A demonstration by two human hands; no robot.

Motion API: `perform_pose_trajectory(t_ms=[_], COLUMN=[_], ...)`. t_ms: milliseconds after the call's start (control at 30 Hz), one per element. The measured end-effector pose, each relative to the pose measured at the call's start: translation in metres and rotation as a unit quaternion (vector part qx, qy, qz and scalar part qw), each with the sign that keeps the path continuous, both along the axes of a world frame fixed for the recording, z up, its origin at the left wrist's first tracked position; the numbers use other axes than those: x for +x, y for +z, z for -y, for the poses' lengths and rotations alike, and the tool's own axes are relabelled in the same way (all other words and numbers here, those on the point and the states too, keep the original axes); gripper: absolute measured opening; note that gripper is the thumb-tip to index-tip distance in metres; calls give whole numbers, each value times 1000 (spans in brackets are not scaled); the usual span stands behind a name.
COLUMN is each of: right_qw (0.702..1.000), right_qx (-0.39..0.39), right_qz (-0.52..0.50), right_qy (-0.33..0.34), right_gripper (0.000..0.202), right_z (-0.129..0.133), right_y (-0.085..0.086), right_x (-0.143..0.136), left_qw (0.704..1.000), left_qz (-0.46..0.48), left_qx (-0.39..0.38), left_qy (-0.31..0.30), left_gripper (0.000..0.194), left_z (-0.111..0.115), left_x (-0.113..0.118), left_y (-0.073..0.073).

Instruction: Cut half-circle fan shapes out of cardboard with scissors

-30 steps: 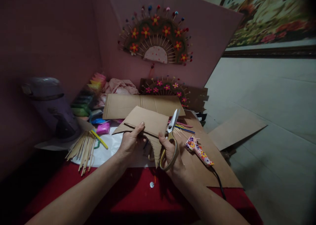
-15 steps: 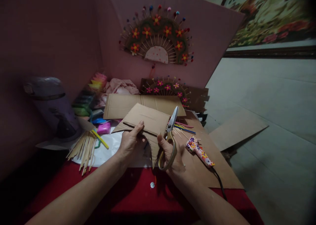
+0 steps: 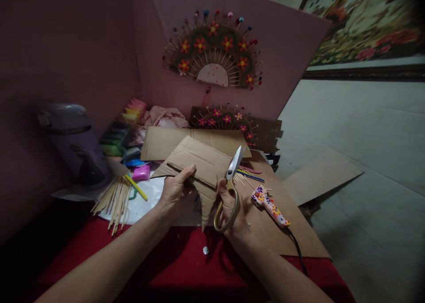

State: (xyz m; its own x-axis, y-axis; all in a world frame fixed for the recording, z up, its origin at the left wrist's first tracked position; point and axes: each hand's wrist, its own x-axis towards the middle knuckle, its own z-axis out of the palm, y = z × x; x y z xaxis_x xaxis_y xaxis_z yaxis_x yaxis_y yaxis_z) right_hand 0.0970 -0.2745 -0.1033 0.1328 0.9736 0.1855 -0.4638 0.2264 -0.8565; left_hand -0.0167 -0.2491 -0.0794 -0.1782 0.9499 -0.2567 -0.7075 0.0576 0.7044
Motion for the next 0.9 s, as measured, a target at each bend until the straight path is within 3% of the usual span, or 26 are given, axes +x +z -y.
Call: perform_pose_trajectory(t_ms=[433, 900], right_qw=[997, 998], right_qx=[-36, -23], right_qz=[-67, -26], right_qy=[-18, -48], right_gripper=[41, 44], right_z=[-4, -9], right_y=[5, -1], right_x=[0, 3], left_qw=[989, 994], left_qz=[7, 10], left_qx=[118, 82], left_qy=[-83, -73], left_gripper=[24, 15], left_z=[1, 3], left_x=[1, 0], left_y=[-8, -3])
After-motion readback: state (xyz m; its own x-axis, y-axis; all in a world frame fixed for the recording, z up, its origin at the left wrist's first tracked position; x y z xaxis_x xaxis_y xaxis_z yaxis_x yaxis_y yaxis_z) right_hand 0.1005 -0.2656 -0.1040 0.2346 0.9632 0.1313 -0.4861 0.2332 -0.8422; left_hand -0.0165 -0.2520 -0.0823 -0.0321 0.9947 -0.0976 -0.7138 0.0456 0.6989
